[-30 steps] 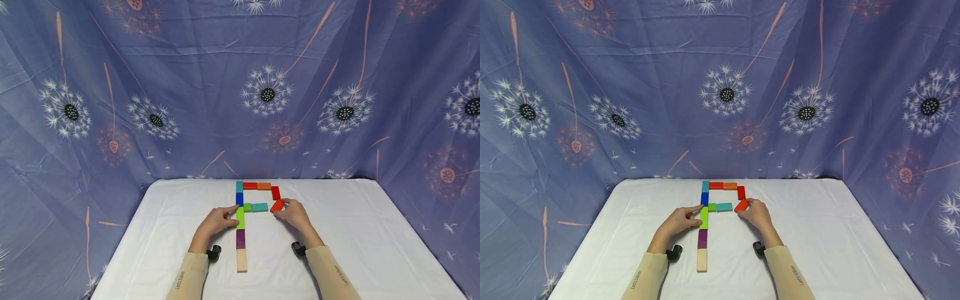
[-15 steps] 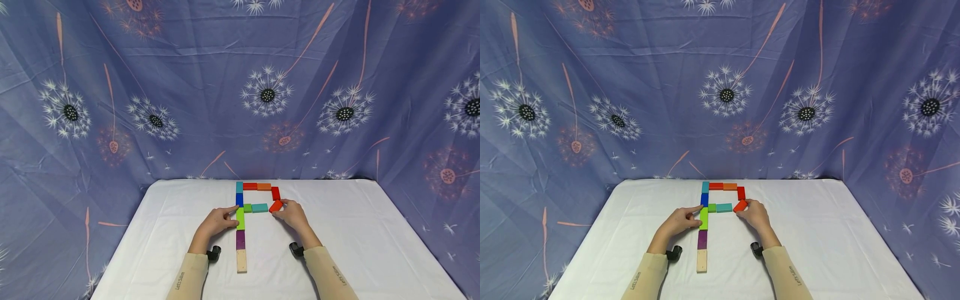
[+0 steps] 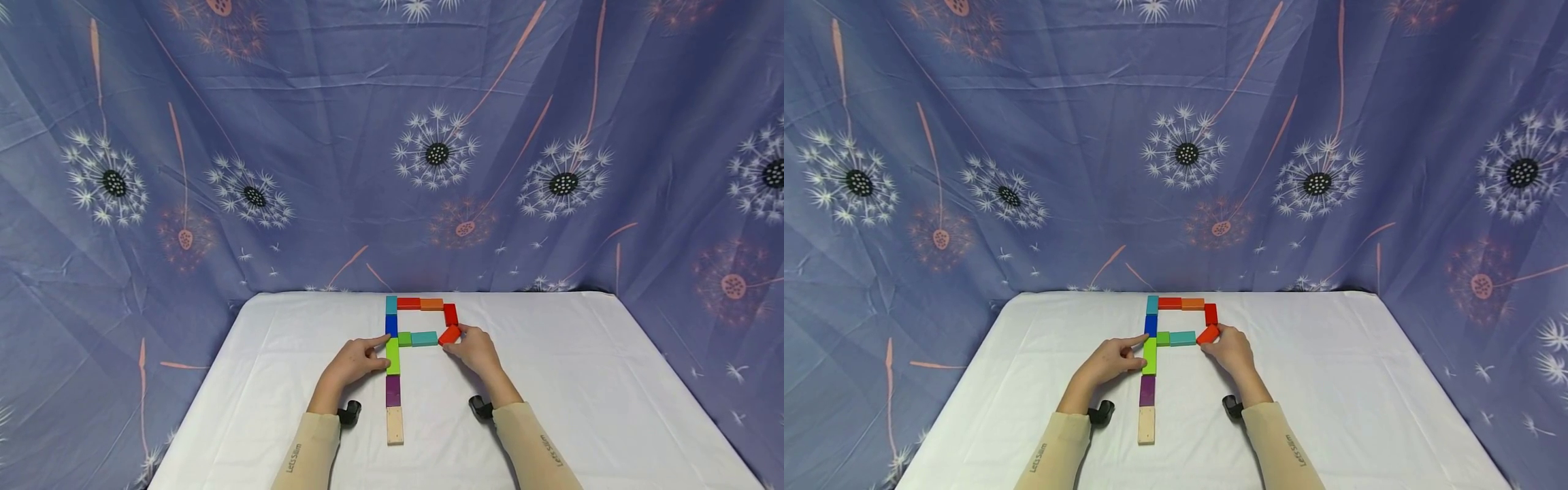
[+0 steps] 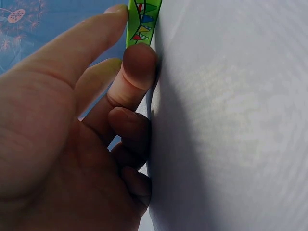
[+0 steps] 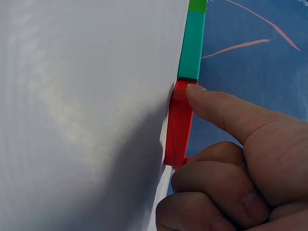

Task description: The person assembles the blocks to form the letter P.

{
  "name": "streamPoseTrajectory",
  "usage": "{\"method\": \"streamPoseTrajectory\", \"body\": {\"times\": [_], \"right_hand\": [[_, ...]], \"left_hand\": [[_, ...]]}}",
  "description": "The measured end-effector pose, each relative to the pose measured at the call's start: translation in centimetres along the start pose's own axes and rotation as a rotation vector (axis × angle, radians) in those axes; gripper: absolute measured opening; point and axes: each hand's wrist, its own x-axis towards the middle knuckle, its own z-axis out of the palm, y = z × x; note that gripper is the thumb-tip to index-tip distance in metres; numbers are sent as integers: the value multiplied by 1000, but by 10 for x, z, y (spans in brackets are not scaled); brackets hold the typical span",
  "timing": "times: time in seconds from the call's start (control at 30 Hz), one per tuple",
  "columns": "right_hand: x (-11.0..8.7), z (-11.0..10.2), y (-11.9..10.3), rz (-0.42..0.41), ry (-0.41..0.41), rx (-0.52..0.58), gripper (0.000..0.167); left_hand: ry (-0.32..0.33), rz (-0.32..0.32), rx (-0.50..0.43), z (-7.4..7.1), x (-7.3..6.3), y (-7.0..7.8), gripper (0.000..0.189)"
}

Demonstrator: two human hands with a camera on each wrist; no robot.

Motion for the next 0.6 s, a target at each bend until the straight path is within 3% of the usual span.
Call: {"method": "streamPoseTrajectory", "body": {"times": [0.4,0.6], "right_hand": [[1,0,0,-13,-8,-11,78],[-3,1,2,4,-11,45,80]], "left_hand": [[1,-15,5,0,0,0,66],[-11,-2,6,1,-1,-2,66]]}}
